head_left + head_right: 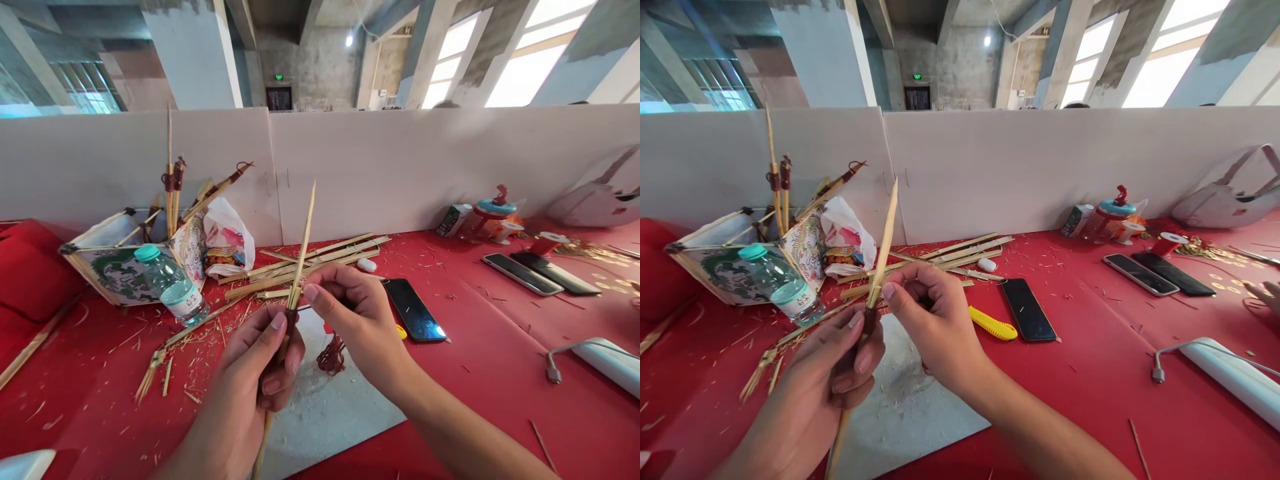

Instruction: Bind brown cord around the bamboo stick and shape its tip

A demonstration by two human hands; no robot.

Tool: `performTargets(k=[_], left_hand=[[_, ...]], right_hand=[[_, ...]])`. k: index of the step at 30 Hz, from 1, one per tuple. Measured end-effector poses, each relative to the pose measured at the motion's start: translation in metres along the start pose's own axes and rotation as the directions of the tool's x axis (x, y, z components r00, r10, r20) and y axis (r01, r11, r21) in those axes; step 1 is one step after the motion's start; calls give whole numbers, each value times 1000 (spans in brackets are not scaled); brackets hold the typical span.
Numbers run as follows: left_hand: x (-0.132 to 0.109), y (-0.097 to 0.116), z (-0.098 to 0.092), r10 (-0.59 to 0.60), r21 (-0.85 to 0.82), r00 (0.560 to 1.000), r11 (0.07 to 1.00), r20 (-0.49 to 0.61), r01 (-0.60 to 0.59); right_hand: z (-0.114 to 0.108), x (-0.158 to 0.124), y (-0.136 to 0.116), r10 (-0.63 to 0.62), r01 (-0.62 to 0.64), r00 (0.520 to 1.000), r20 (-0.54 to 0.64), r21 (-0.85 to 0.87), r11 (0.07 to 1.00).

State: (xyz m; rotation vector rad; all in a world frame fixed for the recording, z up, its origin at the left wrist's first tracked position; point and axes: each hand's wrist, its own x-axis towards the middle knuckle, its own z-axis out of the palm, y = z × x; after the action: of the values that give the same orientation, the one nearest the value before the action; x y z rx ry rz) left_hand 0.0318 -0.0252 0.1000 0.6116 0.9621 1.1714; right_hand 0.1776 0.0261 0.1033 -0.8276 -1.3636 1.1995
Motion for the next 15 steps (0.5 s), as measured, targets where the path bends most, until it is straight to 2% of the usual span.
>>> performTargets(k=[4,9,15], left_hand=[[0,-1,1,-18,-35,1000,999,-20,17],[0,-2,3,-64,-58,998,996,2,64],[1,-1,2,-3,-55,1000,998,-20,2]], right_hand=[[-1,2,1,21,-22,1000,13,51,998],[0,-8,-6,-31,28,999,37,76,997],[2,-13,-7,-75,71,993,93,45,996]])
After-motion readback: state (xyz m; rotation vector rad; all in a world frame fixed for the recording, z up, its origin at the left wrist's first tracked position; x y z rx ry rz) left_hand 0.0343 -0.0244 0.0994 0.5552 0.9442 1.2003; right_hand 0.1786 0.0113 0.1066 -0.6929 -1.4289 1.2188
